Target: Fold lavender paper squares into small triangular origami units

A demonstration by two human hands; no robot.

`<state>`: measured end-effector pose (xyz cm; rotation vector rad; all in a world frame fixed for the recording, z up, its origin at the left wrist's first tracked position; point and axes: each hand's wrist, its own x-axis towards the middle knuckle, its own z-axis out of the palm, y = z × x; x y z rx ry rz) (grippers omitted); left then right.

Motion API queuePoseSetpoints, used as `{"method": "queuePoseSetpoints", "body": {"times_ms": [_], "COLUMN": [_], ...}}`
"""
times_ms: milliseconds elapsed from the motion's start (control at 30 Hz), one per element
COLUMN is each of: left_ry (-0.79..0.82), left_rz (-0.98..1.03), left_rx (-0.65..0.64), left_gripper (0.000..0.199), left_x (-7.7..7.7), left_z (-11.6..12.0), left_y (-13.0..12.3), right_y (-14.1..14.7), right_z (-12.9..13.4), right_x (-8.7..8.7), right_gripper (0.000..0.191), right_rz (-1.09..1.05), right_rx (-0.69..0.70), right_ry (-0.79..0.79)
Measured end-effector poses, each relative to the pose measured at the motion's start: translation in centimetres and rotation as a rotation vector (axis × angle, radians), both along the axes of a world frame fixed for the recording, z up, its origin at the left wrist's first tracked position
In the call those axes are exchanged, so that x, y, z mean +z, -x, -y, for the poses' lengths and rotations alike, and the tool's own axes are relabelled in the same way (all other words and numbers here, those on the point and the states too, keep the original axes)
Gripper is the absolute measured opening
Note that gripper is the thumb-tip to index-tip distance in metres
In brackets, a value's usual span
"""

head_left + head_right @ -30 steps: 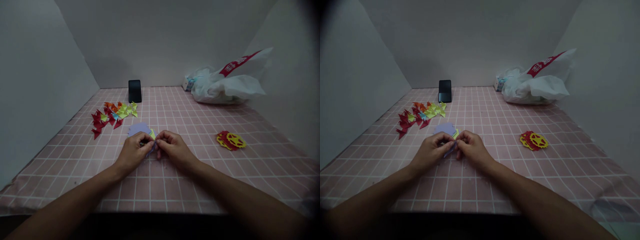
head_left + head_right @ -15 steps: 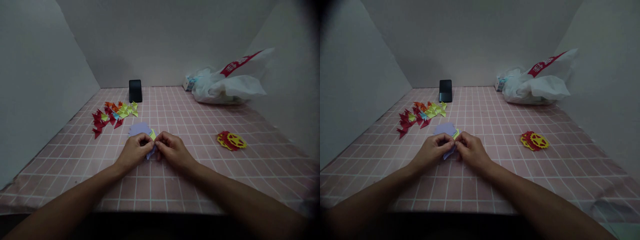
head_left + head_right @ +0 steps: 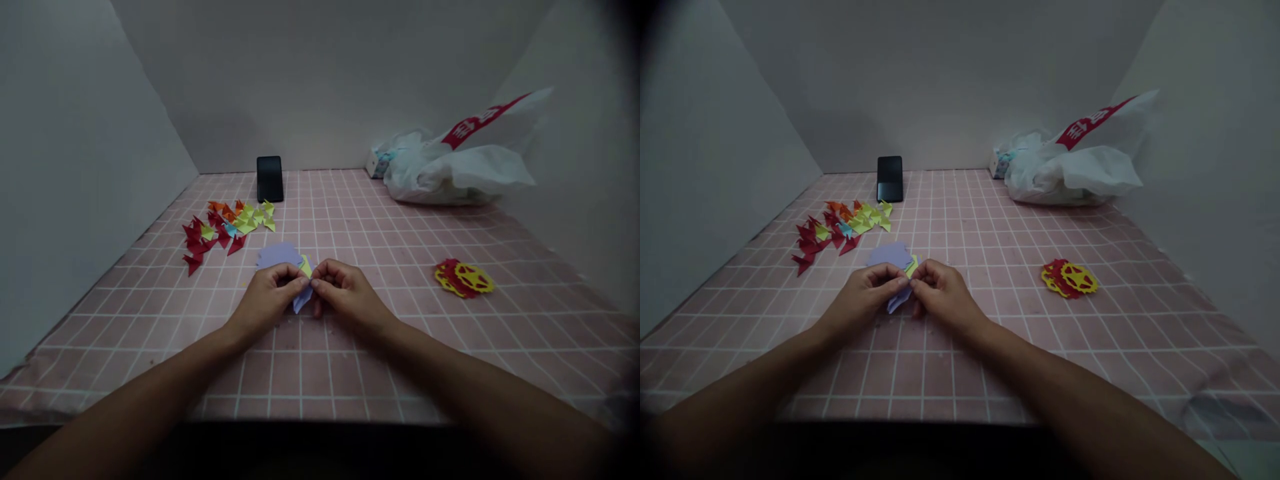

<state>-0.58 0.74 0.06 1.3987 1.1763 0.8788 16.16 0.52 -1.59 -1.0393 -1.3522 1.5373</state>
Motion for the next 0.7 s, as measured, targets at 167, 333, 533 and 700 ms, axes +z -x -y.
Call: {"method": "queuePoseSetpoints", "body": {"times_ms": [167,333,533,700], "left_ry": [0.016,-0.031,-0.112,-0.153], "left_rz": [0.03,0.034,0.082,0.116], "left_rx": [0.012,0.081,0.137,0.133], "left_gripper": [0.018,0.018,0.019,0.016], "left_x": [-0.4,-0.2,-0.7,-1.1], "left_z": [0.0,0.1,0.3,0.6], "left_y": [0.0,-0.4,-0.7,-0.9], "right_y": [0.1,0.0,0.1,0.2], "right_z": [0.0,0.2,0.4,0.4], "right_x": [0.0,0.0,0.2,0.2], "right_gripper": [0.009,0.009,0.004,0.004], "right_rz": [0.005,0.046,0.276,0.281], "right_rx": [-0.014,-0.117,-0.205,-0.237], "right_ry": [-0.01,-0.166,-0.385,-0.389]}}
